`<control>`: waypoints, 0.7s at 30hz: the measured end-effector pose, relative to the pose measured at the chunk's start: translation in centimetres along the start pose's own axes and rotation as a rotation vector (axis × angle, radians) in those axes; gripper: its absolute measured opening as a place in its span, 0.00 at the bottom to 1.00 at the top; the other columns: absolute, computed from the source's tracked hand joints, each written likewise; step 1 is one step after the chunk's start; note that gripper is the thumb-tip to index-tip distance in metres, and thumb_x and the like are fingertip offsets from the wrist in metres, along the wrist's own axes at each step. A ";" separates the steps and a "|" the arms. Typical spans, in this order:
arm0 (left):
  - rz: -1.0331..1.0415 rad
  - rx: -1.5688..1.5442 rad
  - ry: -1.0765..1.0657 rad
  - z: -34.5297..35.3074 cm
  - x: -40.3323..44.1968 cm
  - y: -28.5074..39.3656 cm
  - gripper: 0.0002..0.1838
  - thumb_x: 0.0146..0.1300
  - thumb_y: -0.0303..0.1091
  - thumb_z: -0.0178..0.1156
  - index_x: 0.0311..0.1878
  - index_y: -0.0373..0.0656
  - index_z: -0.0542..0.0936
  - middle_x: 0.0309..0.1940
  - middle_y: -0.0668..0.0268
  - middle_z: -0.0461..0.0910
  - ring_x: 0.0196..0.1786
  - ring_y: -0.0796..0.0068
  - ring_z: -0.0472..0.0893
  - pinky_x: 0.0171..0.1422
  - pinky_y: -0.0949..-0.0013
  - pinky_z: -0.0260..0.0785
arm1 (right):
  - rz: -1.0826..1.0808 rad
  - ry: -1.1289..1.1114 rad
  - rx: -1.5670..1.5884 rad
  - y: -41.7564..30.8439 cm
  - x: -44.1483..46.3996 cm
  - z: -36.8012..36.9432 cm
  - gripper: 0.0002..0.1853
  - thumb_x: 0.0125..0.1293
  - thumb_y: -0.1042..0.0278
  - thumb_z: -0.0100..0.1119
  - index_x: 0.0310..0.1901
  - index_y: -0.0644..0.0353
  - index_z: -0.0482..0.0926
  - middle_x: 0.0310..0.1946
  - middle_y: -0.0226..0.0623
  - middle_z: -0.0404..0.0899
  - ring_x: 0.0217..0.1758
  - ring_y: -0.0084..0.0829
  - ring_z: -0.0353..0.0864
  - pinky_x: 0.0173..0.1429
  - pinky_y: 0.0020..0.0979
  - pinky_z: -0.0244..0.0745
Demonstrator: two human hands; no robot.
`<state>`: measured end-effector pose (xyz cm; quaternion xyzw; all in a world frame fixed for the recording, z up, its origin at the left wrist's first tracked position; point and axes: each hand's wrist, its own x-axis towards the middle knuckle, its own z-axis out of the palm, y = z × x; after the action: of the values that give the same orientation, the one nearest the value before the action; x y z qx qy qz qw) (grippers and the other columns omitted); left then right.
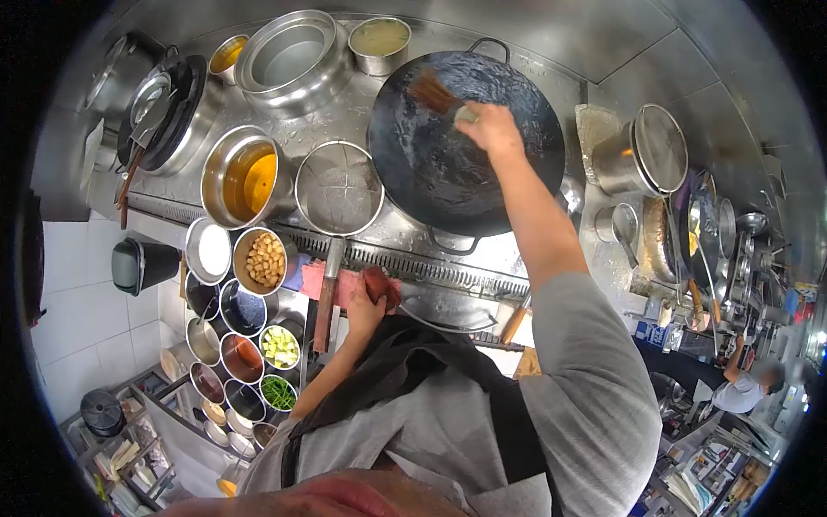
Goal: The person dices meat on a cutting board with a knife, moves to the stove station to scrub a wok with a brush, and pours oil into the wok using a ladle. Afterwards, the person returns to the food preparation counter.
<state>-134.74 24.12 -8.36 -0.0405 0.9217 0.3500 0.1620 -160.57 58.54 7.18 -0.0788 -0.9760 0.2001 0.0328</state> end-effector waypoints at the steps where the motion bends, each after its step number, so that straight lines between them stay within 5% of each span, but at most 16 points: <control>1: 0.007 -0.042 -0.001 0.0 0.1 -0.2 0.43 0.49 0.38 0.68 0.68 0.41 0.60 0.50 0.42 0.76 0.51 0.40 0.76 0.56 0.49 0.70 | -0.015 -0.038 0.034 -1.1 -1.8 -0.3 0.26 0.52 0.49 0.67 0.54 0.47 0.80 0.43 0.50 0.81 0.48 0.49 0.81 0.55 0.42 0.75; 3: 0.007 -0.050 0.018 -0.2 0.1 -1.2 0.44 0.48 0.35 0.69 0.70 0.44 0.59 0.50 0.44 0.77 0.52 0.44 0.77 0.55 0.53 0.71 | -0.143 -0.191 0.159 -0.4 -5.9 -1.4 0.26 0.52 0.51 0.67 0.54 0.50 0.80 0.44 0.50 0.81 0.48 0.49 0.81 0.55 0.40 0.74; 6: -0.059 -0.737 -0.080 -1.0 0.6 -2.9 0.37 0.52 0.31 0.68 0.66 0.39 0.64 0.49 0.57 0.79 0.50 0.59 0.79 0.52 0.61 0.73 | -0.239 -0.388 0.077 2.5 -10.9 -5.3 0.26 0.52 0.51 0.67 0.52 0.52 0.81 0.42 0.49 0.82 0.46 0.49 0.82 0.56 0.38 0.75; 7: -0.059 -0.733 -0.077 -2.2 0.0 -2.7 0.37 0.52 0.31 0.68 0.66 0.39 0.64 0.49 0.57 0.79 0.50 0.59 0.79 0.52 0.61 0.73 | -0.273 -0.386 0.024 5.1 -10.8 -5.9 0.25 0.52 0.52 0.66 0.52 0.50 0.82 0.42 0.48 0.83 0.45 0.49 0.82 0.57 0.38 0.75; 10: -0.377 -1.387 -0.448 -7.3 -1.7 -0.4 0.31 0.57 0.39 0.64 0.64 0.42 0.70 0.49 0.62 0.78 0.40 0.70 0.79 0.35 0.72 0.72 | -0.227 -0.305 -0.320 6.3 -5.9 -7.7 0.13 0.50 0.60 0.61 0.35 0.57 0.84 0.33 0.46 0.83 0.41 0.47 0.83 0.50 0.42 0.78; 14: -0.476 -1.513 -0.574 -8.3 -1.2 2.3 0.25 0.60 0.35 0.61 0.59 0.36 0.73 0.49 0.61 0.79 0.43 0.70 0.80 0.46 0.67 0.73 | 0.065 -0.042 -0.289 1.8 2.2 -2.9 0.15 0.55 0.60 0.56 0.39 0.58 0.85 0.41 0.48 0.82 0.48 0.50 0.81 0.56 0.43 0.76; 19: -0.288 -1.281 -0.539 -7.4 -0.9 5.4 0.23 0.59 0.30 0.62 0.58 0.36 0.73 0.45 0.60 0.80 0.37 0.73 0.80 0.41 0.70 0.73 | -0.233 -0.196 -0.066 -0.4 -4.2 -0.4 0.21 0.53 0.53 0.62 0.47 0.54 0.83 0.44 0.47 0.82 0.46 0.52 0.81 0.54 0.43 0.76; 21: -0.275 -1.204 -0.487 -7.4 -1.5 4.2 0.22 0.61 0.29 0.61 0.58 0.34 0.71 0.44 0.61 0.79 0.45 0.71 0.80 0.48 0.70 0.74 | -0.302 -0.165 0.044 2.5 -9.3 -0.8 0.24 0.52 0.52 0.64 0.51 0.52 0.82 0.42 0.47 0.83 0.45 0.51 0.81 0.56 0.41 0.75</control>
<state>-136.09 22.35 -0.05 -0.1610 0.4885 0.7792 0.3582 -150.95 59.58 6.65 0.0864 -0.9715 0.2202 -0.0162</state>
